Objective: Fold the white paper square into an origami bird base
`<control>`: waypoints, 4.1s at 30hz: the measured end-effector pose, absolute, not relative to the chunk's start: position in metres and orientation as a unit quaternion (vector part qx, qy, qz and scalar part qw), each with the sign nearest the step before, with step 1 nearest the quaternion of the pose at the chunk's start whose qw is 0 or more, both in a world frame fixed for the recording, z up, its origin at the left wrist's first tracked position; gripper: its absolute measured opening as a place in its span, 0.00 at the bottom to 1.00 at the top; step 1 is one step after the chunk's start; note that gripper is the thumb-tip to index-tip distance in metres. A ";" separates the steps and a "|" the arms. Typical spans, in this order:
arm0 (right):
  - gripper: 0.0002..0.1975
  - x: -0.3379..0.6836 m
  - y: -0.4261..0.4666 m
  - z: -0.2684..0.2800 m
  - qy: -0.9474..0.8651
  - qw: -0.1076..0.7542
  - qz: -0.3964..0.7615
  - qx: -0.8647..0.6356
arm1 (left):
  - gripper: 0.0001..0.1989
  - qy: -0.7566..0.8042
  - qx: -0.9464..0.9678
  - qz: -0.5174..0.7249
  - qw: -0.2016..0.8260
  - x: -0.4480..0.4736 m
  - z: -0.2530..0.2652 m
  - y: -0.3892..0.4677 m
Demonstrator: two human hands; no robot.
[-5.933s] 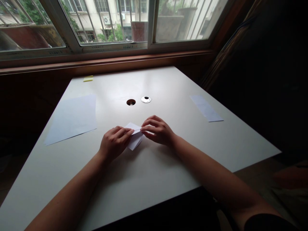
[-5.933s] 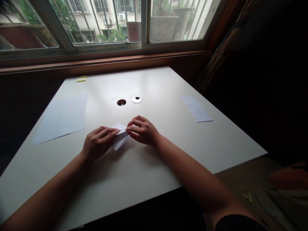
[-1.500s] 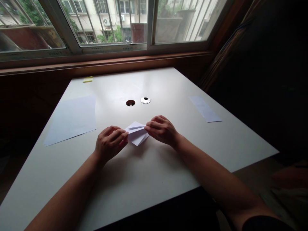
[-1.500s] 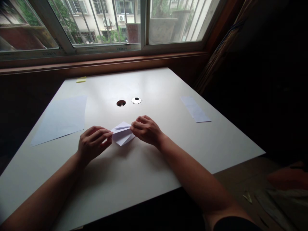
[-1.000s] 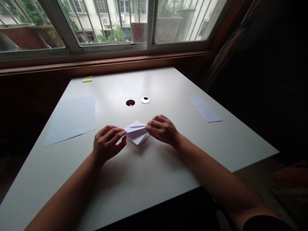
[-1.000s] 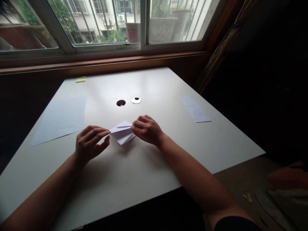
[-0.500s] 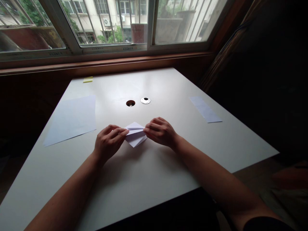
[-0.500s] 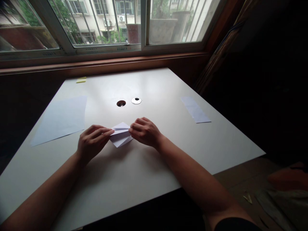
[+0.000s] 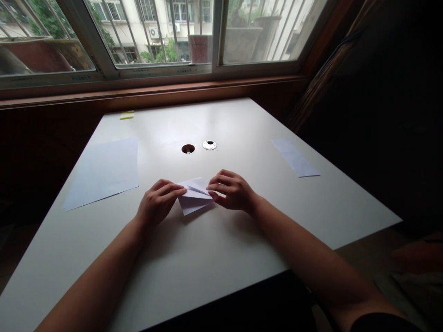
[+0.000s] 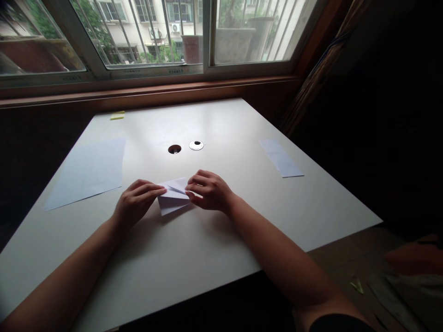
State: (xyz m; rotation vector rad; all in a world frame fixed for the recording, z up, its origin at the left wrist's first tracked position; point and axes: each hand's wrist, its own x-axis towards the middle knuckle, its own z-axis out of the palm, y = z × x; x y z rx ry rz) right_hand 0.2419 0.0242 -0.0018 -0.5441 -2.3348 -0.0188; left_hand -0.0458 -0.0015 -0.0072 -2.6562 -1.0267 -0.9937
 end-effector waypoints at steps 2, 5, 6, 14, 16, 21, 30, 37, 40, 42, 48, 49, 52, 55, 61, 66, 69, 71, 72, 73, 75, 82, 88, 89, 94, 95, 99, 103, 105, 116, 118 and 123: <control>0.07 0.241 0.026 -0.004 -0.907 0.362 0.016 -0.213 | 0.15 -0.327 -0.887 -0.325 0.028 -0.046 -0.010 0.002; 0.10 0.239 0.030 -0.011 -0.921 0.332 0.045 -0.199 | 0.16 -0.317 -0.896 -0.310 -0.017 -0.047 -0.016 0.005; 0.09 0.239 0.031 -0.013 -0.925 0.325 0.056 -0.189 | 0.16 -0.316 -0.899 -0.302 -0.030 -0.047 -0.017 0.006; 0.08 0.236 0.033 -0.018 -0.933 0.290 0.099 -0.187 | 0.16 -0.316 -0.907 -0.270 -0.062 -0.045 -0.016 0.003; 0.08 0.234 0.032 -0.017 -0.937 0.282 0.101 -0.182 | 0.15 -0.320 -0.911 -0.253 -0.051 -0.043 -0.017 0.002; 0.11 0.230 0.030 -0.016 -0.942 0.262 0.106 -0.182 | 0.17 -0.341 -0.914 -0.219 -0.019 -0.041 -0.021 0.003; 0.14 0.224 0.026 -0.014 -0.945 0.269 0.083 -0.170 | 0.20 -0.354 -0.917 -0.178 0.036 -0.037 -0.020 0.001; 0.13 0.218 0.023 -0.014 -0.954 0.254 0.076 -0.142 | 0.22 -0.372 -0.914 -0.154 0.058 -0.033 -0.020 0.000; 0.10 0.217 0.021 -0.012 -0.959 0.238 0.105 -0.111 | 0.21 -0.379 -0.911 -0.155 0.056 -0.034 -0.020 0.000; 0.10 0.217 0.020 -0.011 -0.959 0.232 0.124 -0.106 | 0.21 -0.388 -0.906 -0.159 0.055 -0.035 -0.021 0.000; 0.10 0.216 0.022 -0.015 -0.956 0.242 0.119 -0.117 | 0.22 -0.433 -0.877 -0.203 0.050 -0.036 -0.021 0.001; 0.09 0.216 0.023 -0.016 -0.955 0.246 0.109 -0.128 | 0.21 -0.441 -0.870 -0.216 0.053 -0.037 -0.020 0.001; 0.09 0.217 0.024 -0.017 -0.949 0.253 0.067 -0.174 | 0.15 -0.440 -0.859 -0.256 0.060 -0.037 -0.018 0.000; 0.10 0.221 0.025 -0.015 -0.946 0.243 0.030 -0.212 | 0.08 -0.392 -0.877 -0.273 0.048 -0.037 -0.016 -0.001; 0.10 0.229 0.030 -0.016 -0.940 0.243 0.022 -0.239 | 0.10 -0.272 -0.930 -0.248 -0.022 -0.036 -0.014 -0.002; 0.11 0.231 0.033 -0.021 -0.939 0.253 0.032 -0.229 | 0.12 -0.243 -0.942 -0.228 -0.031 -0.035 -0.010 -0.006; 0.11 0.231 0.033 -0.021 -0.940 0.249 0.033 -0.230 | 0.11 -0.246 -0.941 -0.233 -0.022 -0.034 -0.007 -0.008; 0.11 0.231 0.033 -0.021 -0.940 0.247 0.033 -0.232 | 0.13 -0.242 -0.944 -0.226 -0.017 -0.034 -0.006 -0.008; 0.11 0.231 0.033 -0.021 -0.940 0.248 0.033 -0.232 | 0.14 -0.238 -0.946 -0.220 -0.014 -0.034 -0.006 -0.008; 0.11 0.231 0.033 -0.021 -0.940 0.249 0.033 -0.231 | 0.14 -0.235 -0.948 -0.216 -0.011 -0.034 -0.007 -0.008; 0.11 0.231 0.033 -0.021 -0.940 0.252 0.033 -0.229 | 0.14 -0.229 -0.950 -0.211 -0.005 -0.035 -0.008 -0.007; 0.10 0.231 0.033 -0.021 -0.940 0.251 0.029 -0.231 | 0.15 -0.217 -0.953 -0.212 -0.008 -0.036 -0.011 -0.007; 0.09 0.231 0.034 -0.023 -0.940 0.247 0.029 -0.235 | 0.14 -0.215 -0.954 -0.207 -0.020 -0.034 -0.006 -0.009; 0.09 0.231 0.034 -0.023 -0.939 0.248 0.029 -0.235 | 0.14 -0.214 -0.954 -0.208 -0.024 -0.033 -0.006 -0.009; 0.10 0.231 0.034 -0.024 -0.940 0.247 0.030 -0.232 | 0.14 -0.219 -0.951 -0.216 -0.025 -0.032 -0.004 -0.011; 0.10 0.231 0.034 -0.024 -0.940 0.248 0.030 -0.232 | 0.14 -0.218 -0.952 -0.214 -0.024 -0.032 -0.004 -0.012; 0.09 0.232 0.033 -0.023 -0.939 0.252 0.028 -0.231 | 0.14 -0.209 -0.954 -0.211 -0.029 -0.031 -0.002 -0.014; 0.14 0.234 0.034 -0.023 -0.930 0.267 0.054 -0.247 | 0.14 -0.216 -0.952 -0.215 -0.028 -0.030 -0.001 -0.015; 0.17 0.235 0.035 -0.024 -0.921 0.283 0.078 -0.257 | 0.14 -0.218 -0.952 -0.215 -0.025 -0.030 -0.002 -0.015; 0.26 0.238 0.040 -0.025 -0.879 0.303 0.116 -0.349 | 0.14 -0.216 -0.954 -0.205 -0.031 -0.031 -0.002 -0.015; 0.28 0.239 0.042 -0.026 -0.870 0.302 0.141 -0.364 | 0.13 -0.219 -0.954 -0.202 -0.031 -0.032 -0.003 -0.015; 0.31 0.243 0.045 -0.028 -0.848 0.326 0.205 -0.364 | 0.10 -0.226 -0.953 -0.198 -0.034 -0.033 -0.004 -0.014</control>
